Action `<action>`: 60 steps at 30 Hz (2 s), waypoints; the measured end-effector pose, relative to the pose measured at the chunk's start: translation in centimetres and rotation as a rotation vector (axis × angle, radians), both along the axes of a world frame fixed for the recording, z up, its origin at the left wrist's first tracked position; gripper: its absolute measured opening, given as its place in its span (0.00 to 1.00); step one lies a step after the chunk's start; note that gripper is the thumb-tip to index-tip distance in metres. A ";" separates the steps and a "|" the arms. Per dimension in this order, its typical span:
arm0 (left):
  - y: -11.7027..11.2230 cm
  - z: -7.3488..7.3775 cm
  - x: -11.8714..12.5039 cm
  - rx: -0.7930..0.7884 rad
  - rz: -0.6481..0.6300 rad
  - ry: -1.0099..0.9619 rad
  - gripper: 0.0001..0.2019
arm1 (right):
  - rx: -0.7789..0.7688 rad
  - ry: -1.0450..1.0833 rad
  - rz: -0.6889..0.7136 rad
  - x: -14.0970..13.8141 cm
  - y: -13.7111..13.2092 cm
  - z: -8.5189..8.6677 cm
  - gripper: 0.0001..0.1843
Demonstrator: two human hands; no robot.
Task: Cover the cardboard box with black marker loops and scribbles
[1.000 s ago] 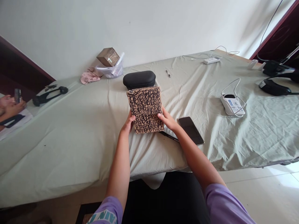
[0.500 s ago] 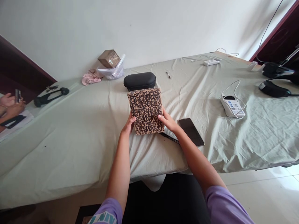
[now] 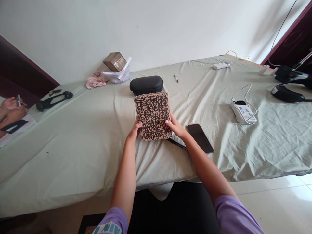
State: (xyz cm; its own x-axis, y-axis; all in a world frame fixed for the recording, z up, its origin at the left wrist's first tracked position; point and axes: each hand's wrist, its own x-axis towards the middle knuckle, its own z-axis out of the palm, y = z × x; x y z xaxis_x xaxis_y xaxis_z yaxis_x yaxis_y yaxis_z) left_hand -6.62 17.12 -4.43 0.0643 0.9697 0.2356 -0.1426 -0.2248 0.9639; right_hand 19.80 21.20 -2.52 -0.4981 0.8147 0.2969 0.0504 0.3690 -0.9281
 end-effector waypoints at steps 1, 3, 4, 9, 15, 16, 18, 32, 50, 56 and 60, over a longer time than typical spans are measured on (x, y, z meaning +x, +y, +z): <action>0.0 0.0 0.0 0.000 -0.003 -0.006 0.52 | -0.002 -0.001 -0.001 0.0 0.0 0.0 0.51; 0.0 0.0 0.1 -0.001 -0.008 -0.016 0.52 | -0.007 -0.006 -0.003 0.0 0.0 0.0 0.51; 0.0 0.0 0.1 -0.002 -0.009 -0.017 0.52 | -0.007 -0.009 -0.003 0.0 0.0 0.0 0.51; 0.1 -0.1 0.0 -0.002 -0.003 -0.015 0.51 | -0.002 -0.005 0.004 0.0 0.0 0.1 0.51; 0.2 -0.3 0.0 0.003 -0.017 -0.024 0.51 | -0.011 -0.008 0.001 0.1 0.1 -0.1 0.51; 0.2 -0.3 0.0 0.005 -0.019 -0.026 0.51 | -0.010 -0.008 0.001 0.1 0.1 0.0 0.50; 0.2 -0.2 0.0 0.010 -0.018 -0.033 0.50 | -0.011 -0.008 0.000 0.1 0.0 0.0 0.50; 0.0 0.0 0.0 0.001 -0.013 -0.028 0.52 | -0.003 -0.017 0.011 0.1 0.1 0.1 0.50; 0.2 -0.3 0.0 -0.020 -0.009 -0.032 0.54 | -0.021 -0.022 -0.018 0.2 0.3 -0.1 0.51; 0.1 -0.4 0.0 -0.040 -0.008 -0.047 0.54 | -0.036 -0.037 -0.015 0.2 0.4 -0.2 0.51; 0.2 -0.6 -0.1 -0.022 -0.002 -0.048 0.54 | -0.040 -0.033 -0.023 0.2 0.4 -0.2 0.53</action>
